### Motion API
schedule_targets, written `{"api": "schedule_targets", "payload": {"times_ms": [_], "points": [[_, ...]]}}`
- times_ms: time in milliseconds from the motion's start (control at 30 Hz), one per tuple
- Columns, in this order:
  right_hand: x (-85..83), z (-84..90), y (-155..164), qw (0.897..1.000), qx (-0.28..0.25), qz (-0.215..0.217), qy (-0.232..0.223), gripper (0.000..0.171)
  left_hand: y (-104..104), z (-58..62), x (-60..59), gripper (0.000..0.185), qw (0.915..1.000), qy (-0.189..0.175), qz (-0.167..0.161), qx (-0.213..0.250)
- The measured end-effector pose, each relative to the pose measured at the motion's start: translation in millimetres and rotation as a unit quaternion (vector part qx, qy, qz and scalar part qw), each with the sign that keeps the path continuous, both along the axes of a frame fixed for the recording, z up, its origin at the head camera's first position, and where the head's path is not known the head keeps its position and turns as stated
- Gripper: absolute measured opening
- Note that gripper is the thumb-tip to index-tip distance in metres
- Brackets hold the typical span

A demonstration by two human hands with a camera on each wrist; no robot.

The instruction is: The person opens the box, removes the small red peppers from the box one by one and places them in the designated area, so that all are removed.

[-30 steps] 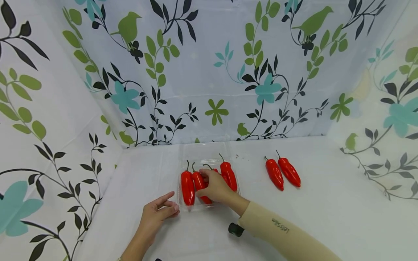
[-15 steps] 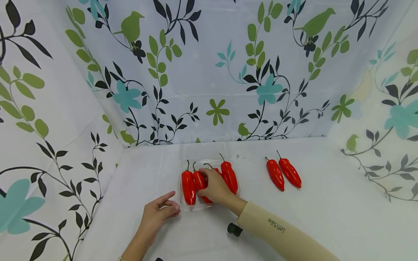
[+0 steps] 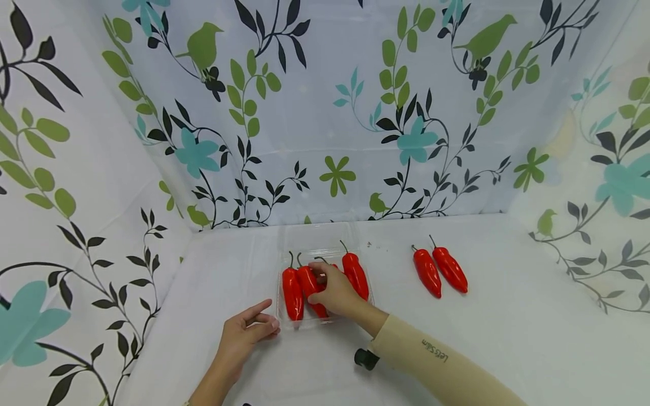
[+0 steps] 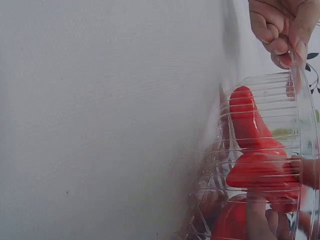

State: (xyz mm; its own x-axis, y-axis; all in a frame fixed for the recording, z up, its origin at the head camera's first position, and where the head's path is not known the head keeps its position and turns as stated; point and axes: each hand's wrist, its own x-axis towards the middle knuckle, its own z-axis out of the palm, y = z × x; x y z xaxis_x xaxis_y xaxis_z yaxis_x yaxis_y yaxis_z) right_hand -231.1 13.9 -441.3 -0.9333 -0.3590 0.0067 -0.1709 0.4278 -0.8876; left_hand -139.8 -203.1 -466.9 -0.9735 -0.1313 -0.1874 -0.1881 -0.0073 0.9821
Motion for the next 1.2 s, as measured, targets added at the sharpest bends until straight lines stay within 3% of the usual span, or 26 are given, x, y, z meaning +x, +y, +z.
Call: {"api": "schedule_targets", "payload": {"times_ms": [267, 533, 733, 1200], "points": [[0.9, 4.7, 5.1, 0.996, -0.063, -0.027, -0.050, 0.070, -0.6, -1.0, 1.2, 0.053, 1.0000, 0.004, -0.001, 0.001], [-1.7, 8.6, 11.1, 0.991, -0.095, -0.059, -0.072, 0.065, -1.4, -1.5, 1.1, 0.054, 1.0000, 0.002, 0.000, -0.002], [-4.1, 10.6, 17.7, 0.982, -0.135, -0.077, -0.106, 0.064, -1.9, -1.2, 1.0, 0.055, 0.9999, 0.007, -0.005, 0.010], [-1.0, 28.3, 36.8, 0.964, -0.215, -0.056, -0.148, 0.070, -0.4, 1.5, 2.1, 0.054, 1.0000, 0.005, -0.001, 0.001]]}}
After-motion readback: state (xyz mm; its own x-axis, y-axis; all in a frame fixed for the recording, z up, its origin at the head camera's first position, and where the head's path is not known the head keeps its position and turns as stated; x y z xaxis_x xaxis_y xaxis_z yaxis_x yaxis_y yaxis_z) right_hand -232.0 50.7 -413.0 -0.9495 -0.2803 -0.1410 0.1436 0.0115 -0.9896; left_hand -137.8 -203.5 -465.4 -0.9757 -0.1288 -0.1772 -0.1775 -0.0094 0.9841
